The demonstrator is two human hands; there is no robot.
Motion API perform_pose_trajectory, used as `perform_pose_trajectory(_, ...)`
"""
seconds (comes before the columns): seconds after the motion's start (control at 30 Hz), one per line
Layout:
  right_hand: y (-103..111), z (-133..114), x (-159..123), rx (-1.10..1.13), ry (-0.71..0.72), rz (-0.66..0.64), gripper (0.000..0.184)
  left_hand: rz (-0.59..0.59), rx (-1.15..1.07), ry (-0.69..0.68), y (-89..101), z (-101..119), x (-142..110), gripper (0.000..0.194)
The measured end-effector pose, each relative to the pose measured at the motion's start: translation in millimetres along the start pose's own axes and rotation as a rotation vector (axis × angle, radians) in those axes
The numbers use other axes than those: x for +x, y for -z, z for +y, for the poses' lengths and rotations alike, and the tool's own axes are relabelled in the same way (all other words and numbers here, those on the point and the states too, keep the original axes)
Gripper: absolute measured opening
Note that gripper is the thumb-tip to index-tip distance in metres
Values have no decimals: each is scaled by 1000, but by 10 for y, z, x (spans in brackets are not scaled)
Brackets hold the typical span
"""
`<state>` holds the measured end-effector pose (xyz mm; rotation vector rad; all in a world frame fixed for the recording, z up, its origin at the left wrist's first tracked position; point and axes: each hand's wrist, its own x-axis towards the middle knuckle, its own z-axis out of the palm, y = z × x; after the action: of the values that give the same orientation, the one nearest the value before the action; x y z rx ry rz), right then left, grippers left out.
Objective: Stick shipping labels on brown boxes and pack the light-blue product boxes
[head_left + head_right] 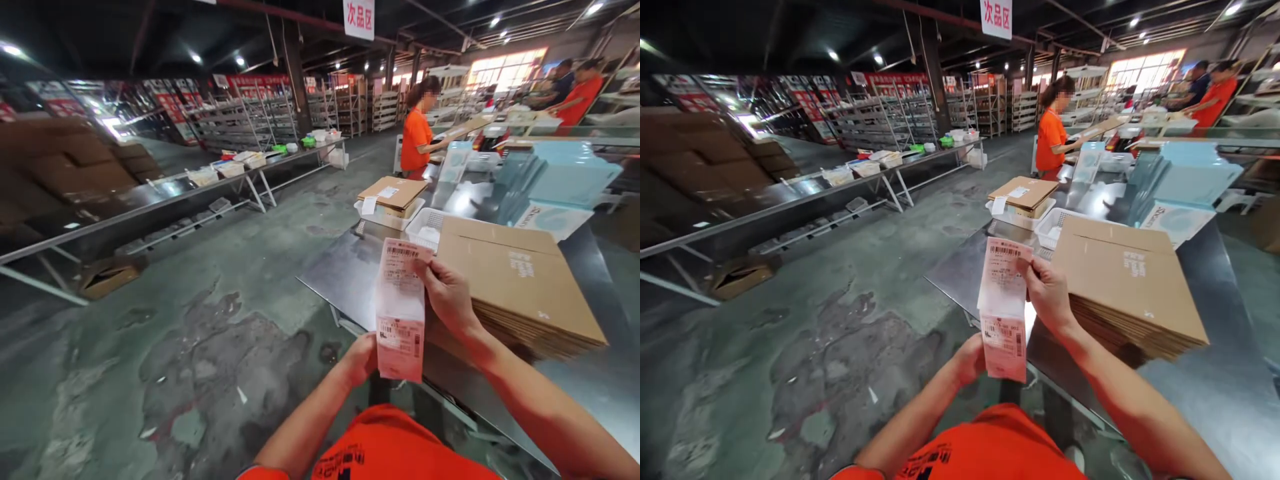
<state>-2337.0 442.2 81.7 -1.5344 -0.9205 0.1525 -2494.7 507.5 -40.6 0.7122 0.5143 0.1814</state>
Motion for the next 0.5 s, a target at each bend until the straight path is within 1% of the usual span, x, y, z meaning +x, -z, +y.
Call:
perform_pose_trajectory(0.07, -19, 56, 31, 23, -22, -10, 48, -96, -48, -45, -61, 38, -32, 58)
perform_pose_trajectory(0.13, -31, 108, 38, 24, -62, -31, 48, -162, -82, -126, -118, 128, -69, 72)
perform_pose_trajectory(0.23, -35, 169, 31, 12, -66, -35, 47, -163, -45, -278, -188, 259, -99, 76)
perform_pose_trajectory(0.33, -36, 227, 13, -47, -47, -29, 43, -101, 36, -396, -238, 305, -98, 74)
perform_pose_trajectory(0.37, -39, 249, 5, -72, -41, -27, 41, -63, 71, -398, -247, 301, -97, 72)
perform_pose_trajectory(0.4, -44, 271, -3, -90, -29, -20, 38, -29, 115, -371, -251, 291, -96, 69)
perform_pose_trajectory(0.5, -49, 321, -25, -55, 8, 4, 29, 20, 237, -191, -224, 248, -99, 56)
